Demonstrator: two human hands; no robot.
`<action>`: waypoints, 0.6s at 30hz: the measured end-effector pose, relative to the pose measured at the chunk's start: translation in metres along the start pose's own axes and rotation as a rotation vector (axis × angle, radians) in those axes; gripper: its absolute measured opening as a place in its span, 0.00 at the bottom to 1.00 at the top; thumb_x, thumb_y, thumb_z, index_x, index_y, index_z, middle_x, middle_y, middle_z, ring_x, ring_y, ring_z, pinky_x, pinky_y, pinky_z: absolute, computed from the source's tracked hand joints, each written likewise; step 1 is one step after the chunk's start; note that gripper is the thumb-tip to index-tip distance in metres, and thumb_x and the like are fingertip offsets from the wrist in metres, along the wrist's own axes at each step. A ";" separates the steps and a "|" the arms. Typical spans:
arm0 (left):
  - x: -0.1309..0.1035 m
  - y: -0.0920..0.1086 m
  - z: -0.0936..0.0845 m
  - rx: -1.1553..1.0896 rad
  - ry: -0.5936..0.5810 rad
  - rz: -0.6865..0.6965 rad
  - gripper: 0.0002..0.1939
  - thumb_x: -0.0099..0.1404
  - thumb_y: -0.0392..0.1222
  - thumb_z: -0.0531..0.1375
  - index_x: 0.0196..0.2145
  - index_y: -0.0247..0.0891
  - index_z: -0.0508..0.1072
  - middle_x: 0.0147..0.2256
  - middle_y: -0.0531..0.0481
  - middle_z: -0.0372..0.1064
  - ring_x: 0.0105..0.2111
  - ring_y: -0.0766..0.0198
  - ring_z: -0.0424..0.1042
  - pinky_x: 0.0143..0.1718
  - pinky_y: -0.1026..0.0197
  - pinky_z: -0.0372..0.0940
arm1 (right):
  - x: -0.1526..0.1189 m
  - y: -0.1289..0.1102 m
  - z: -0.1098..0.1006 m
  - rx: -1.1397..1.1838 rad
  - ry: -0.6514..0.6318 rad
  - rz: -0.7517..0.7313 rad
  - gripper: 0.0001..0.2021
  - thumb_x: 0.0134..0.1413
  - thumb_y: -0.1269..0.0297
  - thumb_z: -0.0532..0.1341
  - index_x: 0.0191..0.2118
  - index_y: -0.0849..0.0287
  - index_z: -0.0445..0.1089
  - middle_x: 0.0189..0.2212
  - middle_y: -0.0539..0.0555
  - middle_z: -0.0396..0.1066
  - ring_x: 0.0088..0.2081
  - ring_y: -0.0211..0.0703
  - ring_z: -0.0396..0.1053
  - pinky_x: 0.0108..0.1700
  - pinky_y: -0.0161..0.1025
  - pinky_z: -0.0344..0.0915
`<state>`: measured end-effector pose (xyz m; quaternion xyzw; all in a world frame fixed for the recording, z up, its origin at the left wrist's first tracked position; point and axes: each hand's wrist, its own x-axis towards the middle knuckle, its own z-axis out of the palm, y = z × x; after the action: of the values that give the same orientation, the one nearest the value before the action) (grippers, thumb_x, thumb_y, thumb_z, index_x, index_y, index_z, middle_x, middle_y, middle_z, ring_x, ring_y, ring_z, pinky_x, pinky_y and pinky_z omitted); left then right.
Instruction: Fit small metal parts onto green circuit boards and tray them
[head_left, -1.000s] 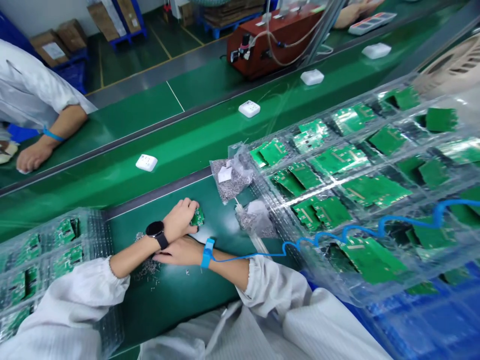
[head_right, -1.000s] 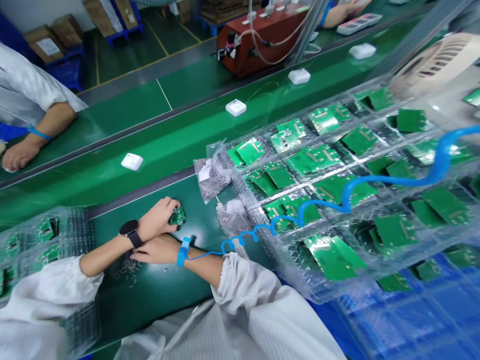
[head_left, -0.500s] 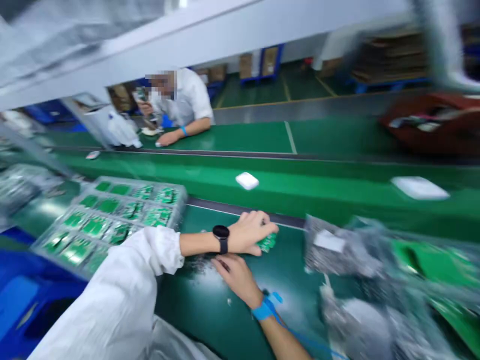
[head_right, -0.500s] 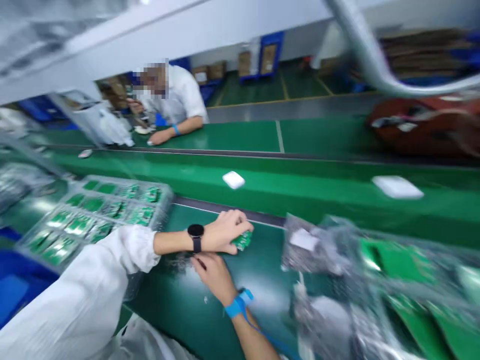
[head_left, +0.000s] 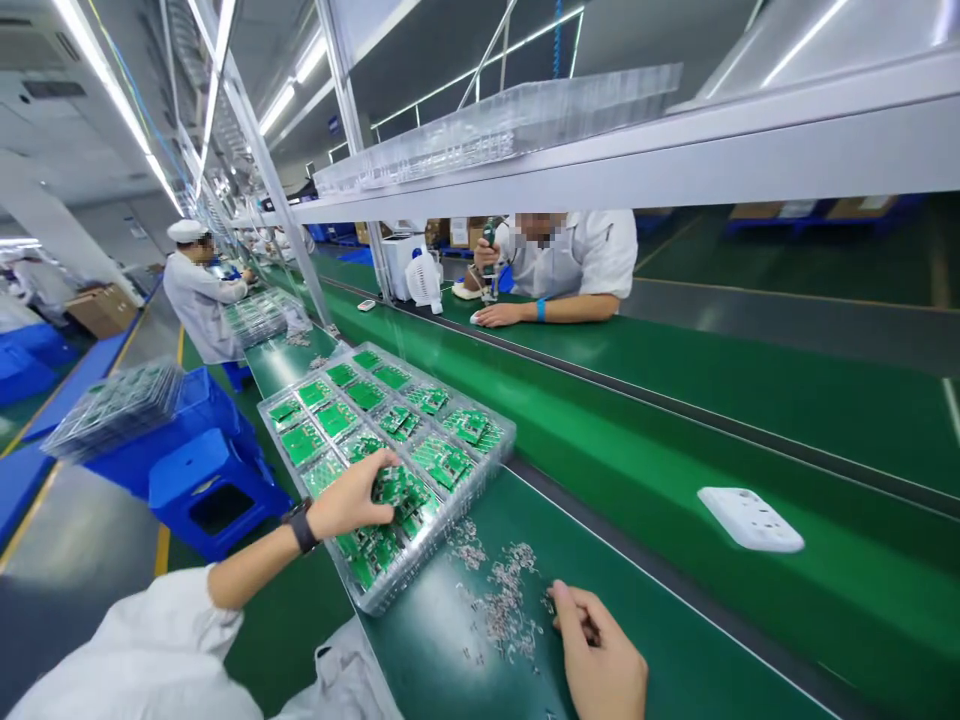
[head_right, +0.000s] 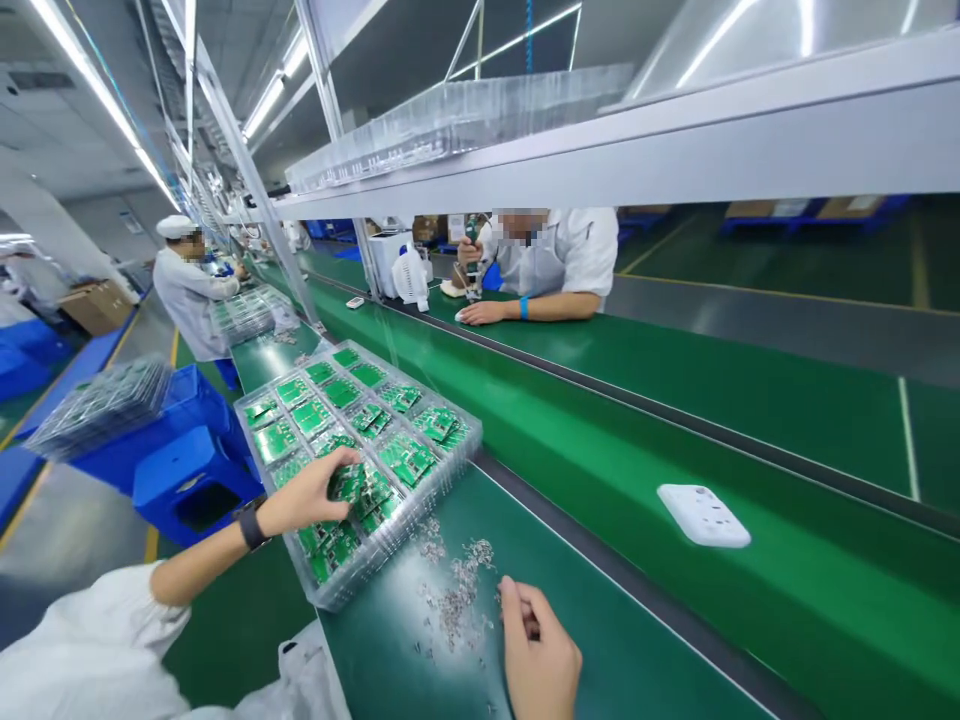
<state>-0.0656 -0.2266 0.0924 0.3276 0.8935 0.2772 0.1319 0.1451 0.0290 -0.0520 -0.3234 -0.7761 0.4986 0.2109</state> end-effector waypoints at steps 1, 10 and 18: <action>-0.014 -0.008 0.002 -0.012 0.033 -0.050 0.30 0.54 0.38 0.61 0.55 0.41 0.63 0.55 0.43 0.68 0.55 0.46 0.69 0.57 0.46 0.65 | 0.002 0.000 0.001 -0.002 -0.001 0.013 0.33 0.54 0.29 0.54 0.27 0.57 0.75 0.21 0.55 0.73 0.22 0.42 0.68 0.25 0.33 0.64; -0.061 -0.022 0.026 0.155 0.138 -0.129 0.31 0.55 0.37 0.58 0.58 0.43 0.63 0.54 0.42 0.70 0.44 0.50 0.73 0.46 0.49 0.68 | 0.001 0.013 -0.003 -0.057 -0.058 -0.071 0.32 0.54 0.29 0.55 0.26 0.55 0.76 0.20 0.54 0.72 0.21 0.42 0.66 0.23 0.34 0.64; -0.067 -0.016 0.037 0.292 0.086 -0.115 0.29 0.56 0.37 0.57 0.57 0.41 0.64 0.50 0.41 0.69 0.45 0.48 0.71 0.43 0.51 0.67 | -0.006 0.002 -0.006 -0.043 -0.061 -0.140 0.29 0.59 0.33 0.55 0.26 0.56 0.73 0.19 0.51 0.67 0.21 0.40 0.61 0.24 0.34 0.59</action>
<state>-0.0078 -0.2655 0.0564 0.2796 0.9464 0.1503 0.0601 0.1533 0.0293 -0.0517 -0.2576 -0.8133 0.4757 0.2145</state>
